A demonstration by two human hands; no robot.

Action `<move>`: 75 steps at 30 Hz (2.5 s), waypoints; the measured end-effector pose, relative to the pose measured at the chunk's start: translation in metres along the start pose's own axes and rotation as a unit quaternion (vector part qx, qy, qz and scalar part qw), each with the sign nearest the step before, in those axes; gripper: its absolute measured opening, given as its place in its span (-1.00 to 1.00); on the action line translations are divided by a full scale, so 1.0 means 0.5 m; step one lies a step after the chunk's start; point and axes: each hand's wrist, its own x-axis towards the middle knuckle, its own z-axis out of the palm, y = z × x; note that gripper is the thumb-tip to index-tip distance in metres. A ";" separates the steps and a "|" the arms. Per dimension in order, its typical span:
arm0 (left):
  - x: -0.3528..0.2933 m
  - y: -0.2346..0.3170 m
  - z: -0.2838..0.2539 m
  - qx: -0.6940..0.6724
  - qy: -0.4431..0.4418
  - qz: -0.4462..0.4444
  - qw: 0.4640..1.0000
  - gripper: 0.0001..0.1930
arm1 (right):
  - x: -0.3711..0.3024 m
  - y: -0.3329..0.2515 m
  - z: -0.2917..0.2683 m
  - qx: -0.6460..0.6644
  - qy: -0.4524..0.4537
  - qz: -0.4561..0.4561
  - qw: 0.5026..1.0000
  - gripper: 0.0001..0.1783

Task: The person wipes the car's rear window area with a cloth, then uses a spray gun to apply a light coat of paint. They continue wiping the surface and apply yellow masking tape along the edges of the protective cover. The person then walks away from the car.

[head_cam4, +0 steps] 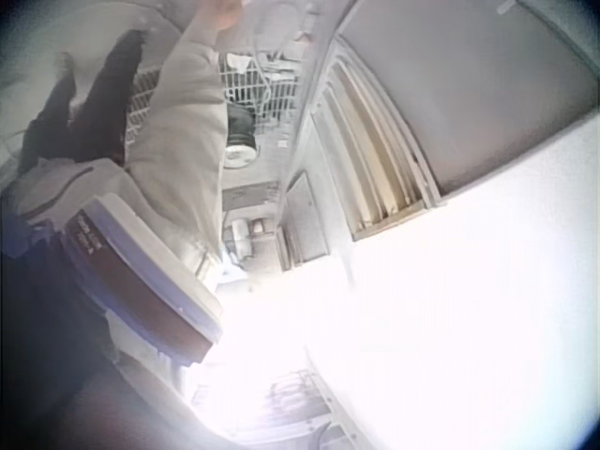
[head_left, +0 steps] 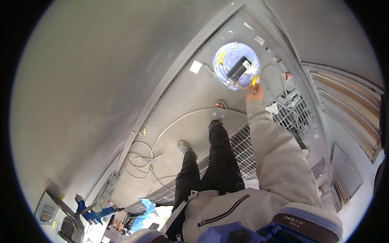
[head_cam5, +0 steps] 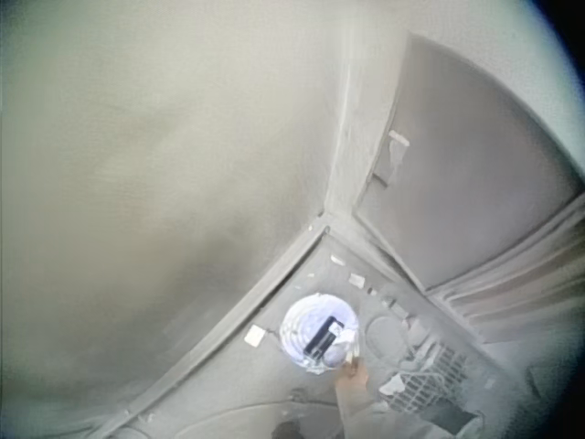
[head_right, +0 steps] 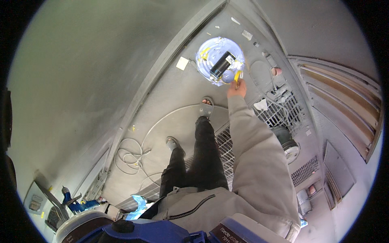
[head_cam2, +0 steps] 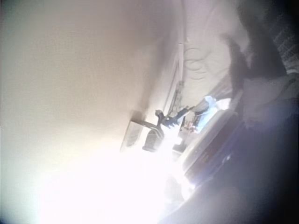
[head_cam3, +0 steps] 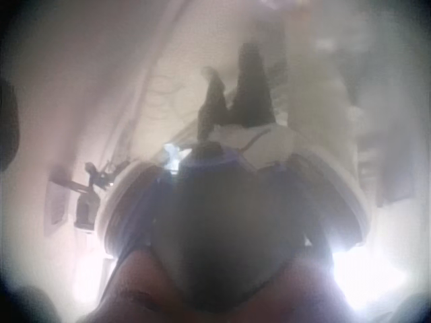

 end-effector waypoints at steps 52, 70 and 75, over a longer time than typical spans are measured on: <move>0.000 -1.015 -0.424 -0.716 0.348 0.247 0.552 -0.73 | -2.499 -0.650 -0.030 -0.037 -0.930 0.364 -0.042 -0.62; 0.183 -1.272 -0.555 -0.846 0.209 0.328 0.365 -0.85 | -2.870 -0.700 0.012 -0.130 -0.984 -0.023 -0.115 -0.81; 0.273 -1.417 -0.562 -0.866 0.138 0.401 0.266 -0.85 | -3.018 -0.623 0.007 -0.160 -0.956 0.187 -0.163 -0.73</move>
